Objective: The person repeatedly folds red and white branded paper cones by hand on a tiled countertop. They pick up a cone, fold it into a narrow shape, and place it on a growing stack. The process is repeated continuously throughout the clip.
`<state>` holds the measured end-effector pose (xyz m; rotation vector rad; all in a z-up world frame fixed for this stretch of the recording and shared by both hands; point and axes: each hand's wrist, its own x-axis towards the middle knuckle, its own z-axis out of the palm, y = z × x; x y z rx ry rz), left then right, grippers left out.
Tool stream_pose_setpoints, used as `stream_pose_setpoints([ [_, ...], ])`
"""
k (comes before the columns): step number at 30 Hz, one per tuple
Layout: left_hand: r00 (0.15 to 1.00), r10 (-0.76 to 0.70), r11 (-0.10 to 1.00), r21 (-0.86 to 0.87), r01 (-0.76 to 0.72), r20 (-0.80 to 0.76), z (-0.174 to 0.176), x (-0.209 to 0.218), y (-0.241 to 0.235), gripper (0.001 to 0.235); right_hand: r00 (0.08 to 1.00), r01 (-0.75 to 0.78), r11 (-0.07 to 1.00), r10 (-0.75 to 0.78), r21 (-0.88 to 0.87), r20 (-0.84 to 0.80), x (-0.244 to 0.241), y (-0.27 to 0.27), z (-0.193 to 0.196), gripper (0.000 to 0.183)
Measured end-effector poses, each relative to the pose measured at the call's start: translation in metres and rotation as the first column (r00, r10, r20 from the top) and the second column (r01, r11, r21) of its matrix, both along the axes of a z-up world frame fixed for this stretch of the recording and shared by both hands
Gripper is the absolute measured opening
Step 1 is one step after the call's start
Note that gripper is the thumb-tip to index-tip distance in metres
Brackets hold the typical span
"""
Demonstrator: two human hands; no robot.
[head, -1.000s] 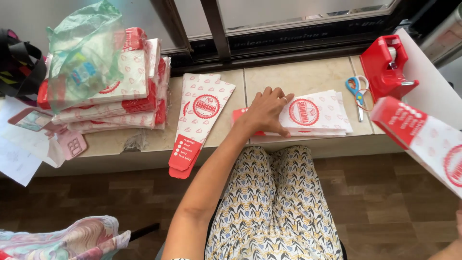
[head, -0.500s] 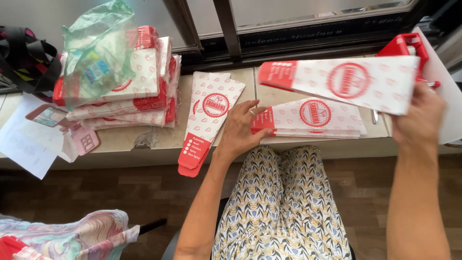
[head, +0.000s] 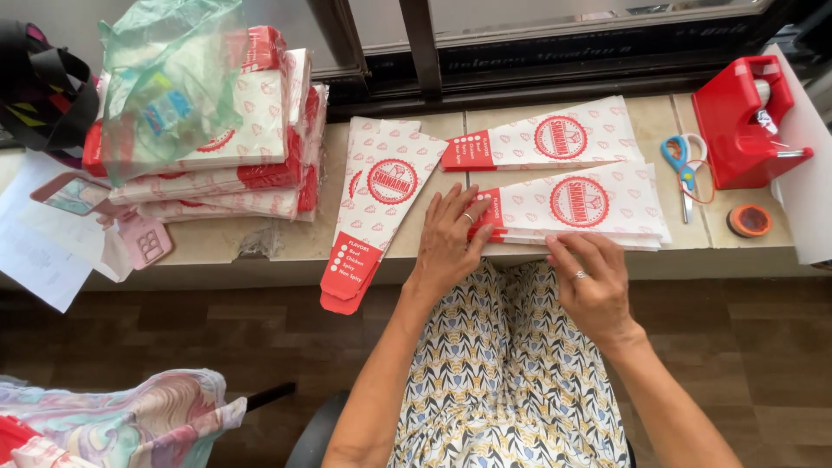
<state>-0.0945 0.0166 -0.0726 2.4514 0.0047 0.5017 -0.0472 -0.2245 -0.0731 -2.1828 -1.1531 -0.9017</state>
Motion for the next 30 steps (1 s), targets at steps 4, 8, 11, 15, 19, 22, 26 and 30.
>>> stream_pose_setpoints([
  [4,0.999,-0.001,0.999,0.032,0.000,0.040,-0.001,0.000,0.000,0.045,1.000,0.019,0.998,-0.020,-0.057,-0.017,-0.002,0.010,-0.006,0.032],
  [8,0.998,-0.002,1.000,0.003,0.002,0.061,0.009,-0.005,-0.002,0.049,0.999,0.006,0.998,-0.009,-0.056,-0.054,0.001,0.010,-0.006,0.029],
  [11,0.996,0.002,0.999,0.035,-0.005,0.086,0.000,-0.003,-0.002,0.053,1.000,-0.011,1.000,0.011,-0.017,-0.017,0.007,0.010,-0.009,0.030],
  [15,0.994,0.001,0.999,0.047,-0.006,0.107,-0.005,-0.002,-0.001,0.056,0.998,-0.048,0.998,0.046,0.050,0.043,0.015,0.010,-0.012,0.023],
  [19,0.993,-0.013,0.997,0.075,0.004,0.117,-0.012,-0.001,0.000,0.061,0.998,-0.069,0.991,0.068,0.115,0.012,0.018,0.013,-0.008,0.018],
  [22,0.993,-0.010,0.995,0.101,-0.002,0.120,-0.011,0.000,-0.001,0.055,0.997,-0.065,0.989,0.070,0.134,-0.030,0.017,0.016,-0.005,0.016],
  [26,0.998,-0.008,0.997,0.083,0.002,0.066,-0.006,-0.001,-0.003,0.053,0.997,-0.044,0.989,0.053,0.140,-0.064,0.016,0.017,0.000,0.016],
  [30,0.999,0.014,0.997,0.070,-0.017,0.032,-0.009,0.000,-0.003,0.052,0.998,-0.040,0.992,0.046,0.122,-0.049,0.018,0.011,-0.002,0.015],
])
